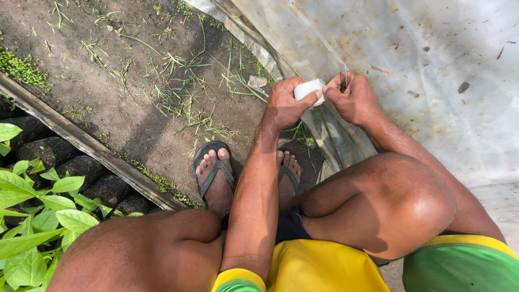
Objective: The person repairs a translucent plastic sheet by applying white tape over seams and tears. They use scissors to cut the tape and smooth it down with their fingers. The person moves along the sheet to address multiple areas and briefly picks up a blue tray.
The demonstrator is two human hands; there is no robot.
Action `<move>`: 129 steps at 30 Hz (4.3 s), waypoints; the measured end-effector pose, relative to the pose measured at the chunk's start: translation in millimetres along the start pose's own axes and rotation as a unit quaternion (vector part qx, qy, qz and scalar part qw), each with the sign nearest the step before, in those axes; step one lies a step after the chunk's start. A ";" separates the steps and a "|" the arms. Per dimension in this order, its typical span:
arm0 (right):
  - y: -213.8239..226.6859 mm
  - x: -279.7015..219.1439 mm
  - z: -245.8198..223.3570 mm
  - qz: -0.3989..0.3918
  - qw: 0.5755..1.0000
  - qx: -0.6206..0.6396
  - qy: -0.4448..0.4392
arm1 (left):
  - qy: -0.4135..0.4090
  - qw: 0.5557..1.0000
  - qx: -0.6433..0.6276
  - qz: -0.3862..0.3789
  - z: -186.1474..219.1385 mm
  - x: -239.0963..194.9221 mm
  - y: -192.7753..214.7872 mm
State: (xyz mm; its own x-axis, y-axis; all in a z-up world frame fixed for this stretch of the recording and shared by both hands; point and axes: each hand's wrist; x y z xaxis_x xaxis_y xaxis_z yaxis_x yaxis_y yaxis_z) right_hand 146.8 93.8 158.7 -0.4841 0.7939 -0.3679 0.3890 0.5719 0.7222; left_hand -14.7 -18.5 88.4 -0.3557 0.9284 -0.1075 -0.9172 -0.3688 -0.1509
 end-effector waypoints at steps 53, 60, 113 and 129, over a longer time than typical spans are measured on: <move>25.3 33.3 -19.8 0.072 0.979 -0.122 0.144 | -0.052 0.995 0.026 0.080 8.0 20.2 -3.8; 23.3 43.3 -20.8 0.159 0.905 -0.293 0.263 | -0.035 0.993 0.029 0.107 3.3 34.6 -15.0; 25.3 80.2 -11.6 0.222 0.845 -0.423 0.242 | -0.003 0.987 0.059 0.153 -4.4 70.4 -38.0; 22.5 73.5 -12.6 0.246 0.859 -0.395 0.213 | 0.024 0.988 0.084 0.127 2.2 73.3 -35.6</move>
State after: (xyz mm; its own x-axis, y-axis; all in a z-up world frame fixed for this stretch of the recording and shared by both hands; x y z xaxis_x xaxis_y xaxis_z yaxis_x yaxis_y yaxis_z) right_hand 110.1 162.4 155.3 -0.7221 0.6553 0.2218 0.0575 -0.2626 0.9632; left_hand -8.6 62.8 88.0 -0.5723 0.8028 -0.1674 -0.8183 -0.5725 0.0517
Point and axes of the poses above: each hand's wrist, its own x-axis towards the middle knuckle, its own y-axis out of the back of the hand, z = x × y, and after that the axes turned 2 degrees about -x, right-handed
